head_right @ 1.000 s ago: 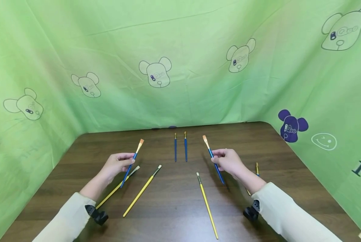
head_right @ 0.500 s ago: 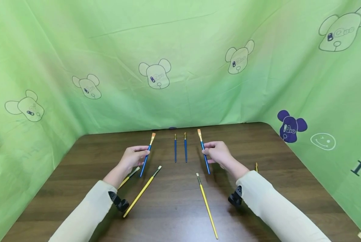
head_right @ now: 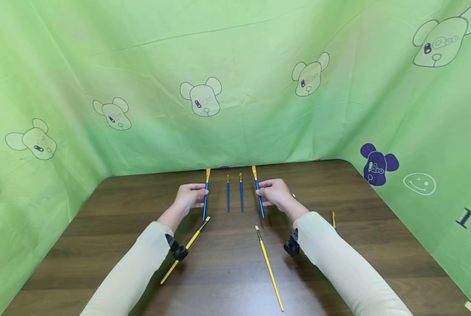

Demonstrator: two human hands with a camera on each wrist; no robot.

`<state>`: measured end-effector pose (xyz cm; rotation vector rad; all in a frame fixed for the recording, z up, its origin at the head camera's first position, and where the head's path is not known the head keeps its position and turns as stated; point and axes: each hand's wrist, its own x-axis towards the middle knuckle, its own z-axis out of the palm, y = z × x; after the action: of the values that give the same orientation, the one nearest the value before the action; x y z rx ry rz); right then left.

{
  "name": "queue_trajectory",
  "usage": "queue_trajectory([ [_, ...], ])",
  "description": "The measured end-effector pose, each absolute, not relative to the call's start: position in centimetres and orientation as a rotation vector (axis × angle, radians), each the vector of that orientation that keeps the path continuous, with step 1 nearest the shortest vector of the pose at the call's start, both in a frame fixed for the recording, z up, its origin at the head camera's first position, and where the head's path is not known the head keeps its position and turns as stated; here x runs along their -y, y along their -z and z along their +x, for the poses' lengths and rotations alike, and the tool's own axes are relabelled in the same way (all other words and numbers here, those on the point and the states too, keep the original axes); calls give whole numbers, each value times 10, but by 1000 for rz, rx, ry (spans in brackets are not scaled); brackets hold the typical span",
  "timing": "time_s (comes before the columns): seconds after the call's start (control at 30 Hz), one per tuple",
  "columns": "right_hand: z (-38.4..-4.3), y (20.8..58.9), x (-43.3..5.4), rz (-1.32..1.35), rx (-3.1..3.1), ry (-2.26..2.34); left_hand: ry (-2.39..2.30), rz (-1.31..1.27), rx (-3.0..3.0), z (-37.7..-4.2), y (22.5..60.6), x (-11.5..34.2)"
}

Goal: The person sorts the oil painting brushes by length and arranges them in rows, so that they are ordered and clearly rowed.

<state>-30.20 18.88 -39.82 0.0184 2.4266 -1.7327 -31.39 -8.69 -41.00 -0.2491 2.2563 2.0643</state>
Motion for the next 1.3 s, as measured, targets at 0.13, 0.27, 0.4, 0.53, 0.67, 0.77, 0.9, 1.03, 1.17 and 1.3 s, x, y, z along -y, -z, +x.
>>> queue_trajectory([
  [0.13,-309,402,-187,47,-2404,1736,-2069,-271,-2242,-322,412,80],
  [0.27,-316,405,-186,76,-2392,1746,-2063,-271,-2230,-329,414,74],
  [0.4,-322,408,-186,108,-2374,1771,-2050,-277,-2234,-335,416,71],
  [0.53,-327,411,-185,141,-2363,1774,-2020,-289,-2247,-341,419,71],
  [0.67,-331,414,-185,158,-2362,1767,-1990,-305,-2252,-346,421,70],
  [0.77,-334,417,-186,174,-2343,1772,-1980,-318,-2252,-349,422,69],
  [0.9,-336,420,-186,210,-2308,1783,-1959,-328,-2263,-350,424,67],
  [1.03,-339,421,-186,238,-2296,1789,-1916,-337,-2285,-350,426,66],
  [1.17,-341,424,-187,271,-2296,1786,-1892,-347,-2298,-351,430,65],
  [1.3,-342,427,-187,286,-2318,1788,-1882,-358,-2310,-355,432,62],
])
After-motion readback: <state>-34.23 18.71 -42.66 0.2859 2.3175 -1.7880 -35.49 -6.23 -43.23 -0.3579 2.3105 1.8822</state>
